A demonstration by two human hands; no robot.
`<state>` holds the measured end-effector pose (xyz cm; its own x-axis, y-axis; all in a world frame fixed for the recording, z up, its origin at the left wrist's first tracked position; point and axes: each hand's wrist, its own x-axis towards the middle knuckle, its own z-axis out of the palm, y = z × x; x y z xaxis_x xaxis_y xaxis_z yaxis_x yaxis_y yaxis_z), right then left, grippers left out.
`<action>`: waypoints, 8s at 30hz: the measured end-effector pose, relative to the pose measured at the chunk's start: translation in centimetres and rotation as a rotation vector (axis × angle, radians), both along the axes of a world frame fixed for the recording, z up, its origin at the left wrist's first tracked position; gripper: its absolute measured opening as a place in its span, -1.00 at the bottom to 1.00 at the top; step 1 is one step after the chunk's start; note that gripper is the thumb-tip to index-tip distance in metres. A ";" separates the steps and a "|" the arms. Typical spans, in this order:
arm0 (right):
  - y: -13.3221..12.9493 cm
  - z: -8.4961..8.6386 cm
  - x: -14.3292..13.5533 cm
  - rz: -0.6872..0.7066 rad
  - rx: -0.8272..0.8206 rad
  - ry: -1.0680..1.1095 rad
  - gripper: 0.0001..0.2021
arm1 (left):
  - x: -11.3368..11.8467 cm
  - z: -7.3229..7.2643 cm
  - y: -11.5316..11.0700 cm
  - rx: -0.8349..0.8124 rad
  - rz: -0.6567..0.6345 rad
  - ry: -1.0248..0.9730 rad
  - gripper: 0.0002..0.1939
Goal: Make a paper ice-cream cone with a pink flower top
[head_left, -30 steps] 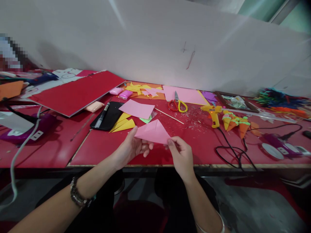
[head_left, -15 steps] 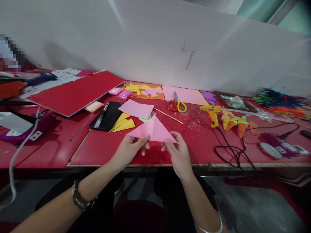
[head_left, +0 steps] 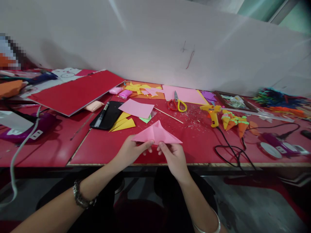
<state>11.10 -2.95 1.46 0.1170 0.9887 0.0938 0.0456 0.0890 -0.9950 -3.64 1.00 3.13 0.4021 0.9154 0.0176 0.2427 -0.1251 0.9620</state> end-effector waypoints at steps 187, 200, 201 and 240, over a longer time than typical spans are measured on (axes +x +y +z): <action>0.1 0.8 0.9 -0.044 0.011 -0.076 -0.72 | 0.8 -0.2 -0.2 -0.191 -0.191 -0.067 -0.69; 0.0 0.9 1.0 0.241 -0.061 -0.071 -0.67 | 0.1 0.9 0.5 0.012 0.096 0.019 -0.62; -0.1 0.9 1.0 0.266 -0.063 -0.079 -0.67 | 0.0 0.9 0.5 0.025 0.089 0.037 -0.61; -0.6 0.2 0.6 0.058 0.097 -0.232 -0.64 | -0.3 0.5 0.6 -0.175 -0.144 0.034 -0.55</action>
<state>11.75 -3.56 1.63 0.0243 0.9782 0.2063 0.2639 0.1928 -0.9451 -3.99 1.62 3.66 0.5263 0.8366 -0.1520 0.2673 0.0069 0.9636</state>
